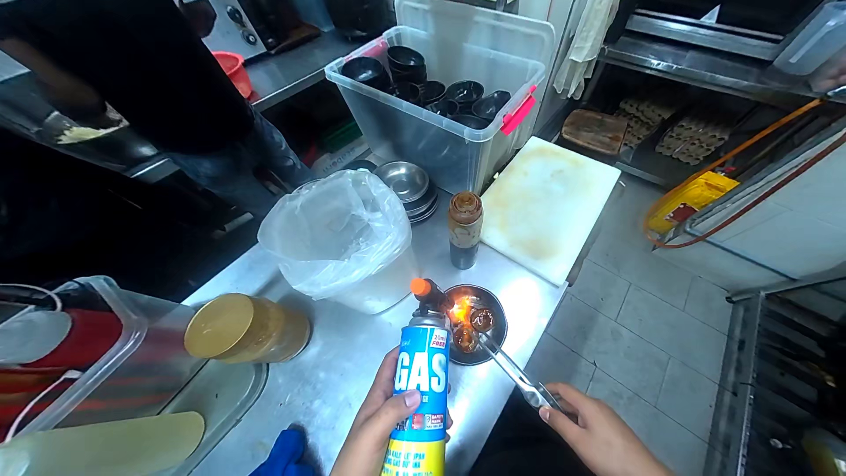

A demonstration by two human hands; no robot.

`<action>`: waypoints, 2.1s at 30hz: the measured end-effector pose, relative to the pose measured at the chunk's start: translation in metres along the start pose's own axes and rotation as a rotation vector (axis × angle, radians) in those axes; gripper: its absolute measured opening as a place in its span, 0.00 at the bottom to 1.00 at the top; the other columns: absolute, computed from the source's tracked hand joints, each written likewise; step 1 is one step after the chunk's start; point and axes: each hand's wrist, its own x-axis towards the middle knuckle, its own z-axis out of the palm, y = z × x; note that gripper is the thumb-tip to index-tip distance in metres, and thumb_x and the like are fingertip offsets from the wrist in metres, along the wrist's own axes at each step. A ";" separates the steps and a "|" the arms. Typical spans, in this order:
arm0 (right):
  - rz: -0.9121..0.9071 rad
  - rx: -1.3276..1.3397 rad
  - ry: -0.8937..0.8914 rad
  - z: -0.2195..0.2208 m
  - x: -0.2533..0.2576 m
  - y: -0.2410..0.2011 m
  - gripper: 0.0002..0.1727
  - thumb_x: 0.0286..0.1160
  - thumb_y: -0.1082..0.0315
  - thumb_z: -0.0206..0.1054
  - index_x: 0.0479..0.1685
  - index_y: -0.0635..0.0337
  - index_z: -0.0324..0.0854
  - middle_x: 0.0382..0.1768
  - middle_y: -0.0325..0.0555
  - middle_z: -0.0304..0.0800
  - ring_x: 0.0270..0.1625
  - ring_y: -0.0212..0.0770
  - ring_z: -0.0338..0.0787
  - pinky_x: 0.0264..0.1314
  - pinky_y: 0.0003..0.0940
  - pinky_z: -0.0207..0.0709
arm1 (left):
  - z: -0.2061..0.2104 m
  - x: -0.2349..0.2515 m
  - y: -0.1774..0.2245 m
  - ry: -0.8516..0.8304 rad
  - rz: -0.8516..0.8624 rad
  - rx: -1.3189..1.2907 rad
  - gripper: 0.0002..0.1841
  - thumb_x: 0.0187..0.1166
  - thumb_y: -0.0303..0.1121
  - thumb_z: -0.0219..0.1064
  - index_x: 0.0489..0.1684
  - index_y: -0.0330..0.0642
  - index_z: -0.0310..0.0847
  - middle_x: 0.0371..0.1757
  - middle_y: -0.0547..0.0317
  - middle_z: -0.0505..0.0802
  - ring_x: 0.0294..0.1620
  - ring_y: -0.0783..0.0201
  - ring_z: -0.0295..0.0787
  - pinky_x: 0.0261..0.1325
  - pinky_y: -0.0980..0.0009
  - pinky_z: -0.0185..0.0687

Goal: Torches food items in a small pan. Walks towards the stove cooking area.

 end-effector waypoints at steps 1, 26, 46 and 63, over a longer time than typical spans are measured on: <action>-0.004 0.002 -0.001 0.000 0.000 0.000 0.26 0.81 0.43 0.63 0.72 0.44 0.80 0.44 0.40 0.96 0.42 0.42 0.94 0.49 0.51 0.86 | 0.000 0.000 0.000 0.000 0.000 0.000 0.43 0.75 0.40 0.71 0.87 0.44 0.46 0.58 0.28 0.87 0.45 0.35 0.93 0.41 0.43 0.94; -0.035 0.035 -0.015 0.001 0.004 -0.001 0.26 0.81 0.45 0.65 0.72 0.46 0.80 0.44 0.40 0.95 0.42 0.41 0.93 0.50 0.50 0.86 | -0.003 -0.007 0.000 0.017 0.001 -0.025 0.44 0.73 0.42 0.74 0.85 0.44 0.48 0.57 0.29 0.87 0.45 0.34 0.93 0.41 0.42 0.94; -0.059 -0.010 0.030 -0.004 0.004 0.004 0.26 0.78 0.45 0.67 0.70 0.46 0.81 0.41 0.38 0.95 0.37 0.40 0.92 0.44 0.49 0.86 | -0.006 -0.010 -0.005 0.010 0.005 -0.051 0.42 0.74 0.41 0.72 0.85 0.45 0.47 0.57 0.28 0.87 0.45 0.34 0.93 0.41 0.42 0.94; 0.142 0.958 -0.241 -0.001 -0.012 0.000 0.11 0.88 0.58 0.52 0.53 0.56 0.71 0.27 0.43 0.84 0.20 0.32 0.80 0.21 0.24 0.75 | -0.002 -0.009 -0.006 -0.030 0.024 -0.051 0.42 0.75 0.40 0.73 0.85 0.45 0.47 0.58 0.28 0.87 0.45 0.33 0.93 0.42 0.42 0.94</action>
